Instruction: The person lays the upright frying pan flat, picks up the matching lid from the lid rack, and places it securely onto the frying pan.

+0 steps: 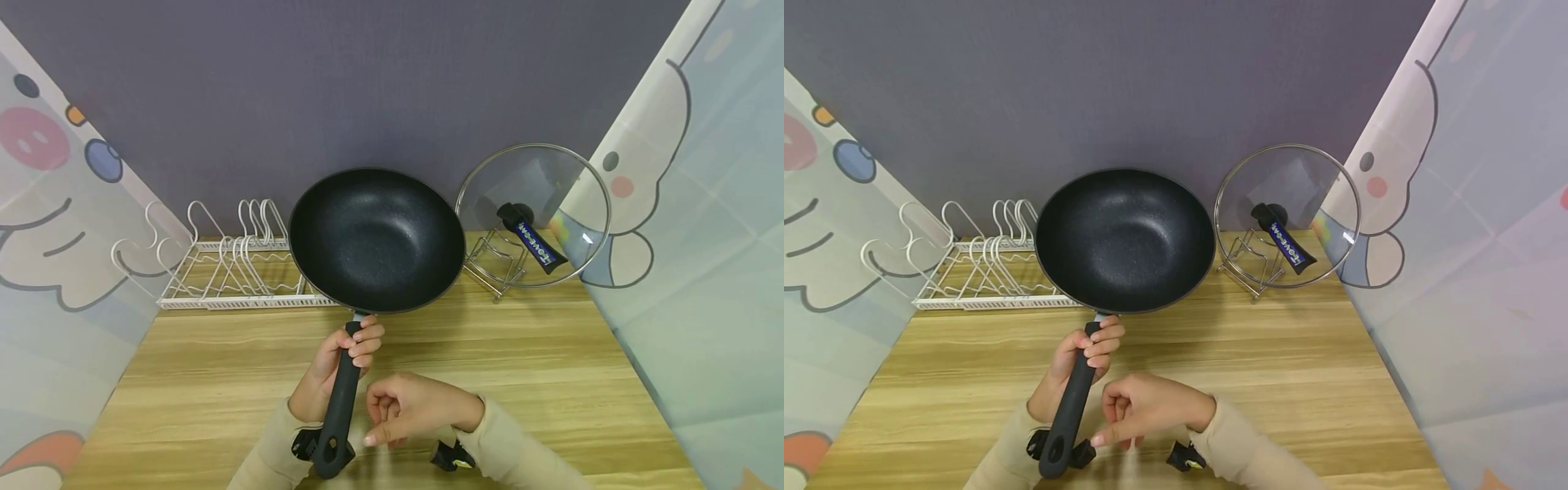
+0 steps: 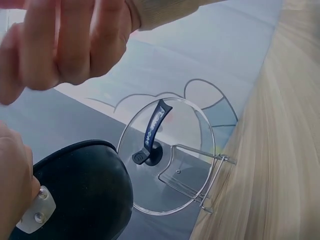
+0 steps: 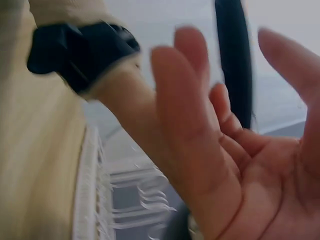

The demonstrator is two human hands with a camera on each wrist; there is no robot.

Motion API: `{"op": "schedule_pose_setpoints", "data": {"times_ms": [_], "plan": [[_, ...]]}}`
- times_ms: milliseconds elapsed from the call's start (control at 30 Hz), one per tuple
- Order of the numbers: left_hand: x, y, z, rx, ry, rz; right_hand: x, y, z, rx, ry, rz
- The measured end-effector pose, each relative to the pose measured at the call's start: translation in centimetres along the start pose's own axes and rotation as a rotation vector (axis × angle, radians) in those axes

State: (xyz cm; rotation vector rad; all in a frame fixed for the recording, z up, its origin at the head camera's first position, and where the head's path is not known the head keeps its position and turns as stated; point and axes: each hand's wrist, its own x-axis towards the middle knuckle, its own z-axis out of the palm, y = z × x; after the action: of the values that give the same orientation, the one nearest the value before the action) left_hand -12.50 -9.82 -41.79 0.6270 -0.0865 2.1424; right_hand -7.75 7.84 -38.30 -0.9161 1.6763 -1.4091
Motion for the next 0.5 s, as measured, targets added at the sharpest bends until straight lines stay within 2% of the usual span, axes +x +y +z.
{"op": "schedule_pose_setpoints", "data": {"times_ms": [67, 167, 300, 500], "plan": [[-0.1, 0.0, 0.0, 0.001, 0.001, -0.004, -0.6, -0.5, -0.8, -0.051, -0.028, 0.001], [-0.2, -0.1, 0.1, 0.002, 0.002, -0.012, -1.5, -1.1, -2.1, -0.124, -0.014, -0.053], [-0.4, -0.1, 0.2, -0.009, -0.005, -0.018, -2.7, -1.9, -4.0, -0.157, 0.056, -0.120], [-0.6, -0.1, 0.3, 0.007, -0.022, -0.026, -4.6, -2.9, -7.0, -0.140, 0.193, -0.159]]}}
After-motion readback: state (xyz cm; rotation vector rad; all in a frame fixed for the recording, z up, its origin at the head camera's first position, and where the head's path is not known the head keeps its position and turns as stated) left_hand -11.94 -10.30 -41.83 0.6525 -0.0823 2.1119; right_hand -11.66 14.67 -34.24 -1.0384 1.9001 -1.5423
